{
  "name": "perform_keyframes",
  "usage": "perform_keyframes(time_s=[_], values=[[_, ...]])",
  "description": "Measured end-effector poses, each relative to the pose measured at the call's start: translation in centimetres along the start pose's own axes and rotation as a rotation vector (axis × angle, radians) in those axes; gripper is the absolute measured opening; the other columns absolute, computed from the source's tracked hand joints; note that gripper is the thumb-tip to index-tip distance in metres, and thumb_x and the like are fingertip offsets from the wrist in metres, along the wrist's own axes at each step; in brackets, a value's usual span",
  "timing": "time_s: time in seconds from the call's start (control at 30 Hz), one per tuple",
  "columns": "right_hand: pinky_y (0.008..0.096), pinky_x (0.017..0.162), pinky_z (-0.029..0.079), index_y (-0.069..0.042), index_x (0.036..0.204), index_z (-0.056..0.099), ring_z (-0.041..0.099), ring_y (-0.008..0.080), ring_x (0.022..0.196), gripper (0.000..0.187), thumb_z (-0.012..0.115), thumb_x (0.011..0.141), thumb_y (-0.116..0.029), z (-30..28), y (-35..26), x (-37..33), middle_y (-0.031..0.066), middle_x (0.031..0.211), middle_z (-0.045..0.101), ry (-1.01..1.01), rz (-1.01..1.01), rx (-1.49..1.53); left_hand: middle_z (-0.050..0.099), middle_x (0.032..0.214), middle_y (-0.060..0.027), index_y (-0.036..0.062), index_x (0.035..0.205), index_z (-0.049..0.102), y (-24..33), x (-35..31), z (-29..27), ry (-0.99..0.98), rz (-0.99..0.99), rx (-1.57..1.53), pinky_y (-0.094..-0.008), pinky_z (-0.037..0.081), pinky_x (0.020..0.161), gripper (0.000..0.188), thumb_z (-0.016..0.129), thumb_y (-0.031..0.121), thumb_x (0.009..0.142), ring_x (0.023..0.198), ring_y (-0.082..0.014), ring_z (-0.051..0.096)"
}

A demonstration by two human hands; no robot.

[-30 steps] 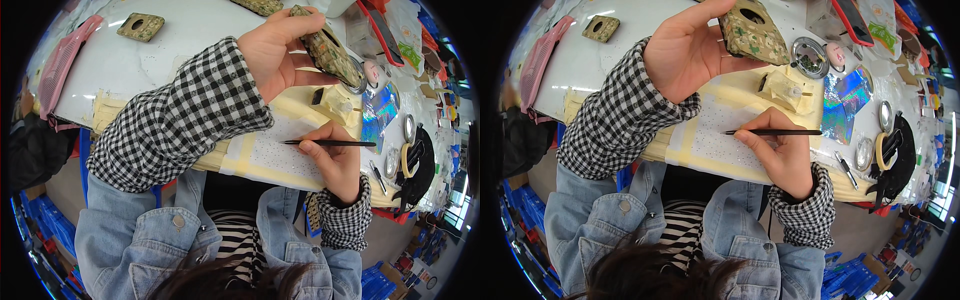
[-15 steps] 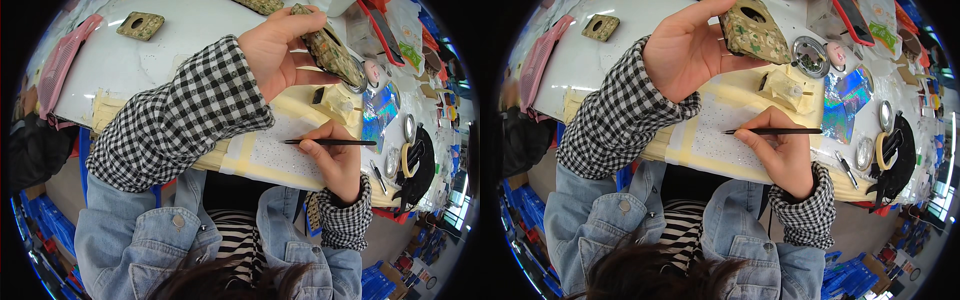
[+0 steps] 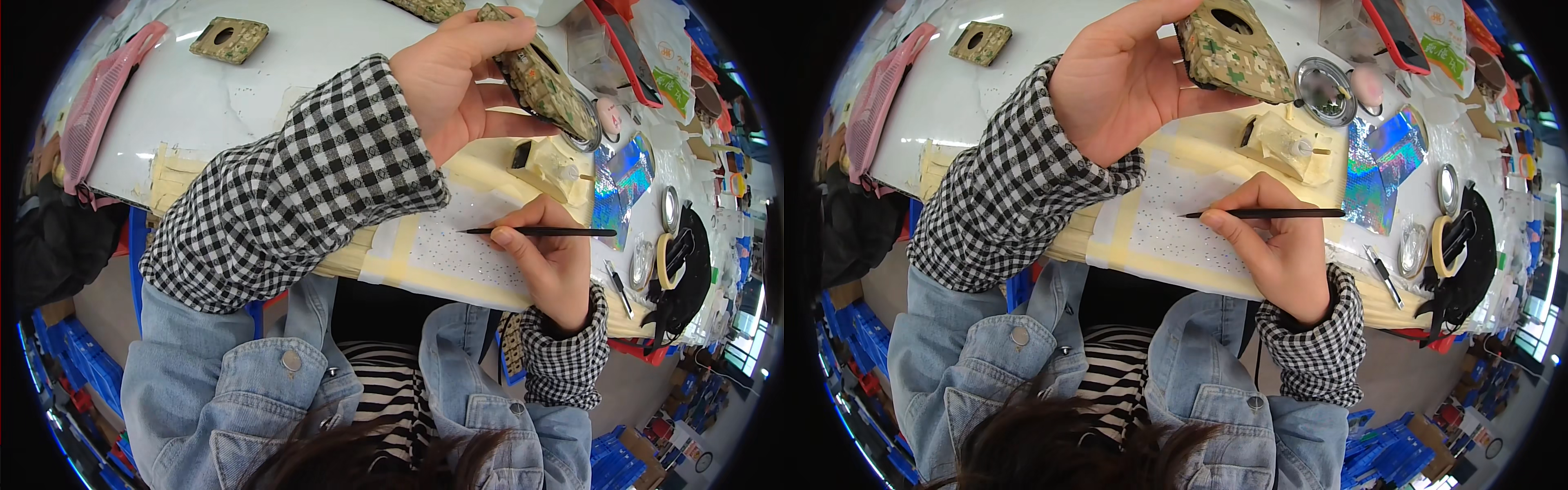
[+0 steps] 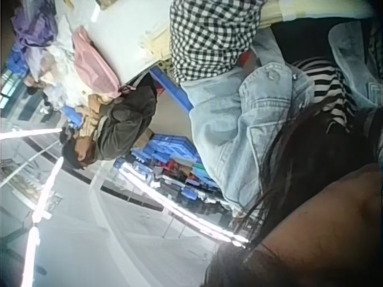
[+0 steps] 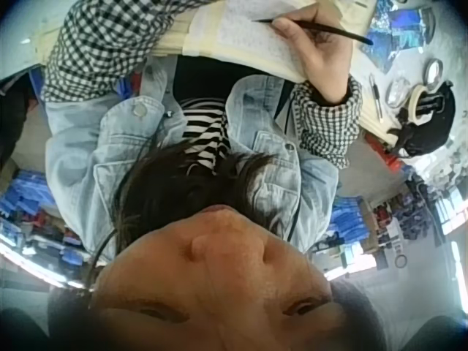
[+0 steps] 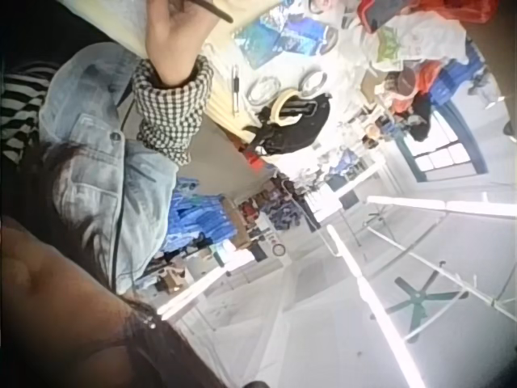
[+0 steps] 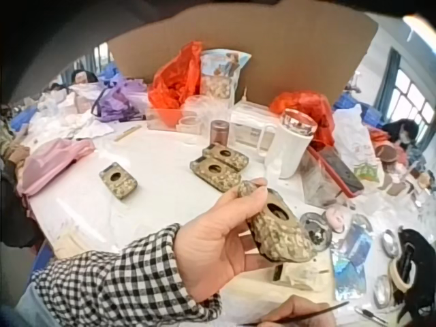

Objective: Painting details on toy tank models using a small brush.

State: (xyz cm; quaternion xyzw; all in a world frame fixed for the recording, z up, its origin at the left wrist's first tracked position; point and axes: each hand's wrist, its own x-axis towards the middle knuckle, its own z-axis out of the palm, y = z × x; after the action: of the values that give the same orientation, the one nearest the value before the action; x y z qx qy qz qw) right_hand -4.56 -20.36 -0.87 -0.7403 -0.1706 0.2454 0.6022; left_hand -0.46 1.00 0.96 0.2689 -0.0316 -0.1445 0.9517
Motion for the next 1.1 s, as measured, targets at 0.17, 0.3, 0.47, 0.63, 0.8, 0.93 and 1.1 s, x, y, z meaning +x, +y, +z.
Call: perform_keyframes(time_s=[0.17, 0.3, 0.47, 0.63, 0.8, 0.93, 1.1], values=[[0.0235, 0.073, 0.051, 0.005, 0.090, 0.059, 0.063, 0.0127, 0.081, 0.013, 0.067, 0.084, -0.004, 0.0, 0.0, 0.1, 0.0074, 0.086, 0.062, -0.003, -0.001, 0.012, 0.056, 0.105, -0.0056, 0.0095, 0.116, 0.045, 0.0, 0.3, 0.4, 0.122, -0.053, -0.017, -0.0411, 0.052, 0.088, 0.027, 0.055, 0.024, 0.094, 0.097, -0.0201, 0.059], [0.0228, 0.072, 0.051, 0.005, 0.090, 0.059, 0.062, 0.0118, 0.080, 0.014, 0.067, 0.085, -0.004, 0.0, 0.0, 0.0, 0.0075, 0.085, 0.063, 0.002, 0.004, 0.020, 0.056, 0.105, -0.0058, 0.0092, 0.116, 0.045, 0.0, 0.1, 0.1, 0.016, -0.010, -0.012, -0.0415, 0.052, 0.088, 0.028, 0.054, 0.023, 0.094, 0.096, -0.0203, 0.059], [0.0224, 0.072, 0.051, 0.004, 0.090, 0.058, 0.062, 0.0108, 0.080, 0.014, 0.067, 0.085, -0.004, 0.0, 0.0, 0.0, 0.0075, 0.085, 0.063, 0.008, 0.020, 0.038, 0.056, 0.105, -0.0059, 0.0089, 0.117, 0.044, 0.1, 0.2, 0.6, 0.129, -0.072, -0.043, -0.0415, 0.052, 0.088, 0.028, 0.054, 0.023, 0.095, 0.097, -0.0202, 0.059], [0.0223, 0.072, 0.051, 0.004, 0.090, 0.058, 0.061, 0.0107, 0.079, 0.013, 0.067, 0.085, -0.004, 0.0, 0.0, 0.0, 0.0080, 0.085, 0.063, 0.008, 0.020, 0.035, 0.056, 0.105, -0.0059, 0.0089, 0.117, 0.044, 0.0, 0.1, 0.1, 0.028, -0.022, -0.021, -0.0414, 0.052, 0.088, 0.028, 0.054, 0.023, 0.094, 0.098, -0.0201, 0.059], [0.0219, 0.070, 0.050, 0.004, 0.090, 0.058, 0.061, 0.0101, 0.078, 0.013, 0.067, 0.085, -0.004, 0.1, -0.1, 0.0, 0.0072, 0.083, 0.064, 0.018, 0.010, 0.043, 0.056, 0.105, -0.0057, 0.0089, 0.117, 0.044, 0.0, 0.1, 0.0, 0.023, -0.010, -0.014, -0.0415, 0.052, 0.089, 0.028, 0.054, 0.023, 0.094, 0.098, -0.0201, 0.059], [0.0215, 0.068, 0.049, 0.003, 0.090, 0.058, 0.061, 0.0095, 0.076, 0.014, 0.068, 0.085, -0.005, -0.1, -0.1, -0.1, 0.0064, 0.082, 0.064, 0.031, 0.013, 0.018, 0.057, 0.106, -0.0067, 0.0078, 0.119, 0.043, 0.0, 0.1, 0.1, 0.017, -0.006, -0.016, -0.0392, 0.053, 0.087, 0.031, 0.055, 0.022, 0.094, 0.097, -0.0194, 0.060], [0.0227, 0.069, 0.049, 0.003, 0.089, 0.057, 0.061, 0.0108, 0.076, 0.012, 0.066, 0.085, -0.003, -0.2, -0.4, -0.4, 0.0078, 0.081, 0.064, 0.084, -0.017, 0.071, 0.050, 0.107, -0.0112, 0.0073, 0.117, 0.043, -0.9, 0.8, -0.1, 0.031, 0.156, 0.163, -0.0452, 0.058, 0.083, 0.033, 0.057, 0.024, 0.092, 0.098, -0.0274, 0.060]])
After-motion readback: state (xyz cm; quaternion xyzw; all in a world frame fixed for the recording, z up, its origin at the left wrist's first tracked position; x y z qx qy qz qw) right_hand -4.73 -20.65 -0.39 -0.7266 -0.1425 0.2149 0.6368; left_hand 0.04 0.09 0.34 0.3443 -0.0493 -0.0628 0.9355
